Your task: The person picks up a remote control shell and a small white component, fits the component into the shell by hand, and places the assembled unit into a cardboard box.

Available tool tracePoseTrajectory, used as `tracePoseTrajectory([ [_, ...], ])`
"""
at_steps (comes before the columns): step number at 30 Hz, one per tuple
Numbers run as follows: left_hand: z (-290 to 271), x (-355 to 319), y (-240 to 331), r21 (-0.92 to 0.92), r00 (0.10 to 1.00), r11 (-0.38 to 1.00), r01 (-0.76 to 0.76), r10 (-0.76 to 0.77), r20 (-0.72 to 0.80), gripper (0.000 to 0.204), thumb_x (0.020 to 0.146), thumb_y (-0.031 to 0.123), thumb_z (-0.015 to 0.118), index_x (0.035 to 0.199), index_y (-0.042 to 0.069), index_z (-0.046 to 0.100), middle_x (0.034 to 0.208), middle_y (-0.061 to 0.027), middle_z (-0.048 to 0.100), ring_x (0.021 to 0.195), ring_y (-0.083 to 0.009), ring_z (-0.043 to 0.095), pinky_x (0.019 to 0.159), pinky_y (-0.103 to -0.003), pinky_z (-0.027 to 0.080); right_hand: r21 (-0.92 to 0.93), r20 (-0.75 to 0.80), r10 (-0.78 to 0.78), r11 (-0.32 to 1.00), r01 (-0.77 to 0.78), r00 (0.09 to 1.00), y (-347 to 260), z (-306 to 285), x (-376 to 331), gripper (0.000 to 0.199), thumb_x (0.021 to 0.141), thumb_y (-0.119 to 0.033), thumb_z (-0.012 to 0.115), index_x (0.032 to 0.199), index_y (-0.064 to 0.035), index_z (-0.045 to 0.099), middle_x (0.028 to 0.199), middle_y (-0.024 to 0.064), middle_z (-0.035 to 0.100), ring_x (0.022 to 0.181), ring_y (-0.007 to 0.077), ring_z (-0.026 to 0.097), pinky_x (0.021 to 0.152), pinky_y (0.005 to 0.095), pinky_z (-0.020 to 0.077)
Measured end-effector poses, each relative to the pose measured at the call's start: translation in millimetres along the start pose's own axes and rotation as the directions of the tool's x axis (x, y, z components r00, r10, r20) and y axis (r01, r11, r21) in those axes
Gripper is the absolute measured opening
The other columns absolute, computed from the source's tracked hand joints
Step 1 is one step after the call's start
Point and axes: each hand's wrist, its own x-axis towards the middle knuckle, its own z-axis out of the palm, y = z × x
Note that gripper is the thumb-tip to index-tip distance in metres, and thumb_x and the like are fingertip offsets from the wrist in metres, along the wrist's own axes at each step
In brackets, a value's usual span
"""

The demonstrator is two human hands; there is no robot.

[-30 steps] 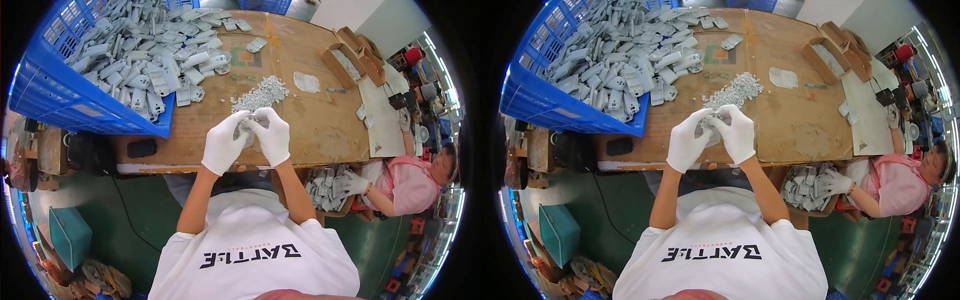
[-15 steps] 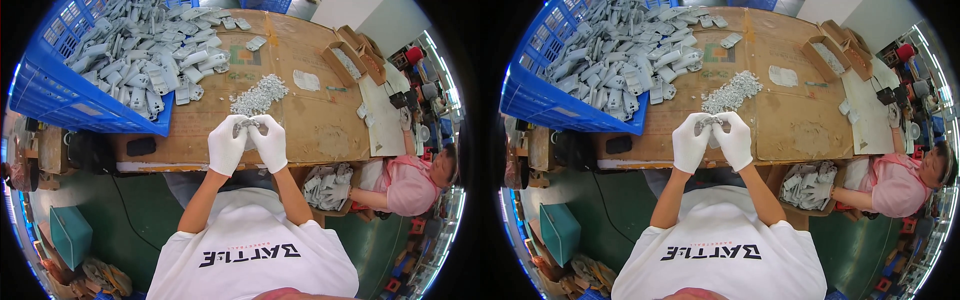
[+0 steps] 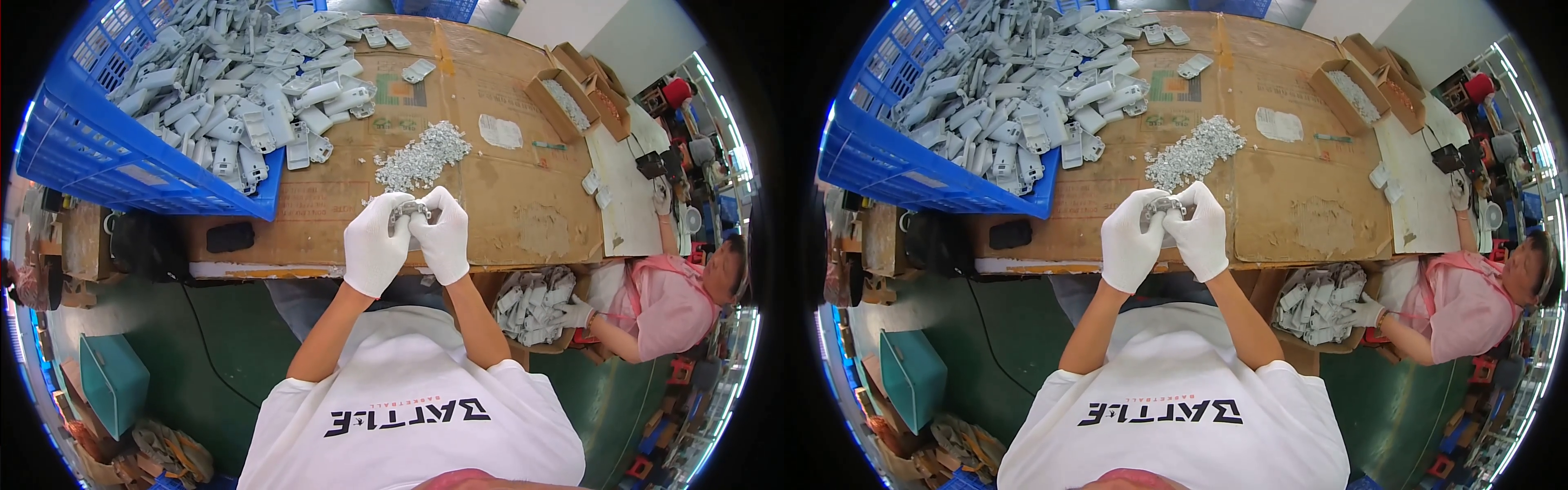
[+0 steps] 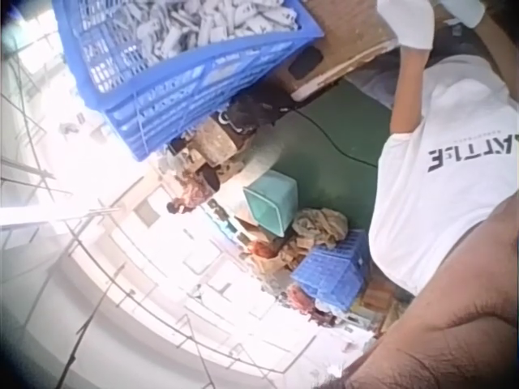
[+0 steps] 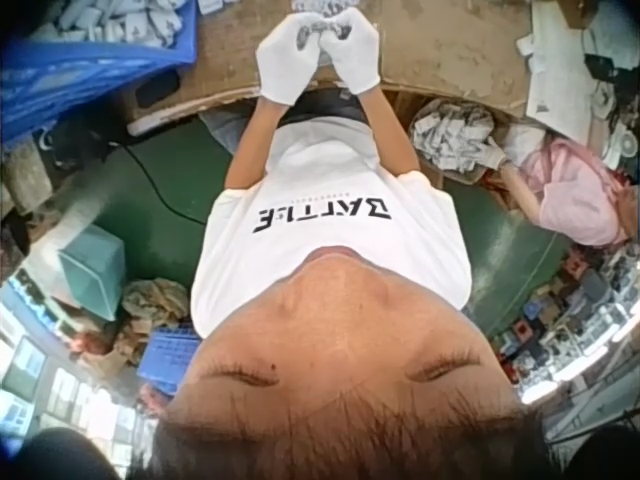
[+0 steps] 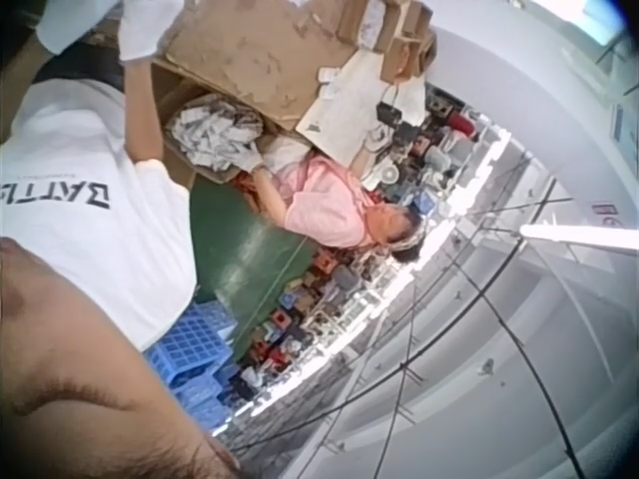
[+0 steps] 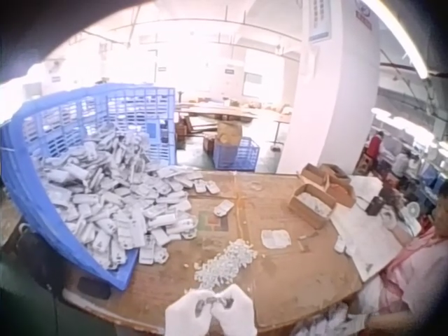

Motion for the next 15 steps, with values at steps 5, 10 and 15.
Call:
tracePoseTrajectory([
  [5, 1.3, -3.0, -3.3, 0.044, 0.998, 0.997, -0.059, 0.059, 0.003, 0.036, 0.082, -0.002, 0.069, 0.117, 0.004, 0.066, 0.108, -0.0135, 0.072, 0.095, -0.0262, 0.072, 0.082, -0.033, 0.056, 0.106, 0.06, 0.079, 0.991, -0.085, 0.995, 10.7, -3.4, 3.4, 0.008, 0.082, 0.0, 0.068, 0.083, -0.0021, 0.059, 0.072, -0.0004, 0.058, 0.067, 0.0039, 0.05, 0.06, 0.025, 0.0443],
  [10, -2.0, -6.6, 3.4, 0.076, 0.998, 0.997, -0.024, 0.029, -0.064, 0.04, 0.08, -0.003, 0.07, 0.118, 0.004, 0.065, 0.11, -0.0131, 0.07, 0.096, -0.0264, 0.071, 0.083, -0.033, 0.056, 0.303, 0.163, 0.158, 0.931, -0.202, 0.974, -11.3, -6.2, 1.1, 0.01, 0.088, -0.001, 0.063, 0.097, -0.0001, 0.065, 0.086, -0.0005, 0.064, 0.079, 0.0046, 0.056, 0.072, 0.0232, 0.0471],
  [15, -1.5, -8.1, 2.0, 0.133, 0.992, 0.988, -0.079, 0.092, -0.091, 0.04, 0.08, -0.003, 0.07, 0.119, 0.006, 0.065, 0.107, -0.0104, 0.068, 0.093, -0.0249, 0.068, 0.081, -0.033, 0.055, 0.481, 0.231, 0.224, 0.819, -0.312, 0.947, -9.0, -3.4, -4.7, 0.018, 0.09, -0.002, 0.06, 0.107, 0.0014, 0.065, 0.095, 0.0007, 0.066, 0.087, 0.0053, 0.059, 0.079, 0.0235, 0.0482],
])
